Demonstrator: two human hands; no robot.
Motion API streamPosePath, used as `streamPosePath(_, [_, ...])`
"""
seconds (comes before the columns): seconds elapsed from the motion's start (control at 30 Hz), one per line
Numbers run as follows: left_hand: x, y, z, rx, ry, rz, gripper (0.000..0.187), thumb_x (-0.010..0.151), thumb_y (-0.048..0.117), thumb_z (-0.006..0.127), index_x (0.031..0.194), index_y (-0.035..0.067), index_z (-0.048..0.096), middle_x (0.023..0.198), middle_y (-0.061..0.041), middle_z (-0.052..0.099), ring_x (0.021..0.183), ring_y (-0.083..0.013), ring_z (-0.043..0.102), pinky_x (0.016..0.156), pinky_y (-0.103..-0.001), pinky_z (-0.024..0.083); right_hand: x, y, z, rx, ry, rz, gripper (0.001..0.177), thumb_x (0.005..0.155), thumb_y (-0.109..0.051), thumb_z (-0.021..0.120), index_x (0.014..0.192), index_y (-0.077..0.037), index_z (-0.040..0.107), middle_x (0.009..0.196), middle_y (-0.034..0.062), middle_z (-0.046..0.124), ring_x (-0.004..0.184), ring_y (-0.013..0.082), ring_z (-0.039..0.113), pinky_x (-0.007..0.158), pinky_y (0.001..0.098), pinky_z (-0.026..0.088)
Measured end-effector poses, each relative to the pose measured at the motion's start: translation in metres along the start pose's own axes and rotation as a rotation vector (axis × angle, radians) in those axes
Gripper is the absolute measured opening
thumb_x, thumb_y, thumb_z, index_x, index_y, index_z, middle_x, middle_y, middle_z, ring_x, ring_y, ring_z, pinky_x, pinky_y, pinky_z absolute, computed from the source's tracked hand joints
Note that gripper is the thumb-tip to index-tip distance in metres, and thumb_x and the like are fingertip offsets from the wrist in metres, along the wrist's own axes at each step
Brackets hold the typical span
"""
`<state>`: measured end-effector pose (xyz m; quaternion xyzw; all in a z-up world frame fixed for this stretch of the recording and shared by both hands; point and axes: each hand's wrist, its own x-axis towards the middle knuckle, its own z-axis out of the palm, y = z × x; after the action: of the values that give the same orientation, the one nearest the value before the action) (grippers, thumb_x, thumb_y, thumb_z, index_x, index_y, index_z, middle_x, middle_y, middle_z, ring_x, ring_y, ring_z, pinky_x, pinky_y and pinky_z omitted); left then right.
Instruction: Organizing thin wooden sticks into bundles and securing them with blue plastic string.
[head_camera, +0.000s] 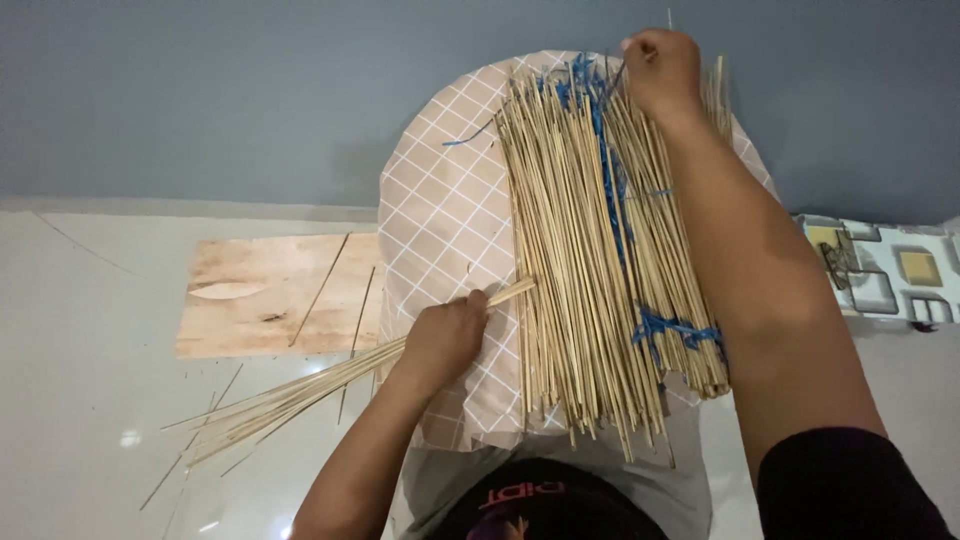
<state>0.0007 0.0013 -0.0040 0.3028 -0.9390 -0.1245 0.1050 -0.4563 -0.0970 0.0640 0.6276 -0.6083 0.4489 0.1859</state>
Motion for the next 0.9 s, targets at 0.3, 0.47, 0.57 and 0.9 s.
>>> streamPosePath(0.3, [0.000, 0.003, -0.010, 0.019, 0.012, 0.039, 0.028, 0.103, 0.024, 0.041, 0.105, 0.000, 0.054, 0.083, -0.017, 0.071, 0.068, -0.0393, 0.069, 0.063, -0.048, 0.054, 0.013, -0.099, -0.072, 0.577, -0.049, 0.418, 0.012, 0.108, -0.010, 0.058, 0.106, -0.008, 0.070, 0.095, 0.0023, 0.072, 0.080, 0.0103, 0.066, 0.077, 0.0231, 0.055])
streamPosePath(0.47, [-0.003, 0.019, -0.036, 0.044, -0.023, 0.029, 0.023, 0.099, 0.017, 0.041, 0.105, -0.001, 0.054, 0.080, -0.019, 0.070, 0.067, -0.0406, 0.069, 0.061, -0.051, 0.055, -0.026, -0.188, -0.119, 0.706, -0.202, 0.595, 0.020, 0.108, -0.008, 0.055, 0.123, -0.005, 0.066, 0.091, 0.0037, 0.065, 0.079, 0.0120, 0.063, 0.074, 0.0255, 0.059])
streamPosePath(0.57, [-0.024, 0.056, -0.089, -0.193, -0.109, 0.078, 0.024, 0.103, 0.018, 0.039, 0.103, -0.001, 0.054, 0.081, -0.026, 0.069, 0.076, -0.0498, 0.068, 0.066, -0.058, 0.054, -0.071, -0.215, -0.130, 0.815, -0.252, 0.583, 0.018, 0.107, -0.007, 0.055, 0.120, -0.001, 0.067, 0.079, 0.0053, 0.063, 0.066, 0.0130, 0.062, 0.062, 0.0251, 0.055])
streamPosePath(0.9, [-0.058, 0.144, -0.094, -0.864, -0.085, 0.469, 0.026, 0.109, 0.022, 0.038, 0.094, 0.006, 0.050, 0.066, -0.012, 0.055, 0.066, -0.0291, 0.056, 0.064, -0.046, 0.050, -0.189, -0.278, -0.158, 1.182, -0.233, 0.667, 0.020, 0.100, -0.009, 0.062, 0.116, 0.004, 0.065, 0.063, 0.0047, 0.056, 0.047, 0.0104, 0.059, 0.041, 0.0196, 0.047])
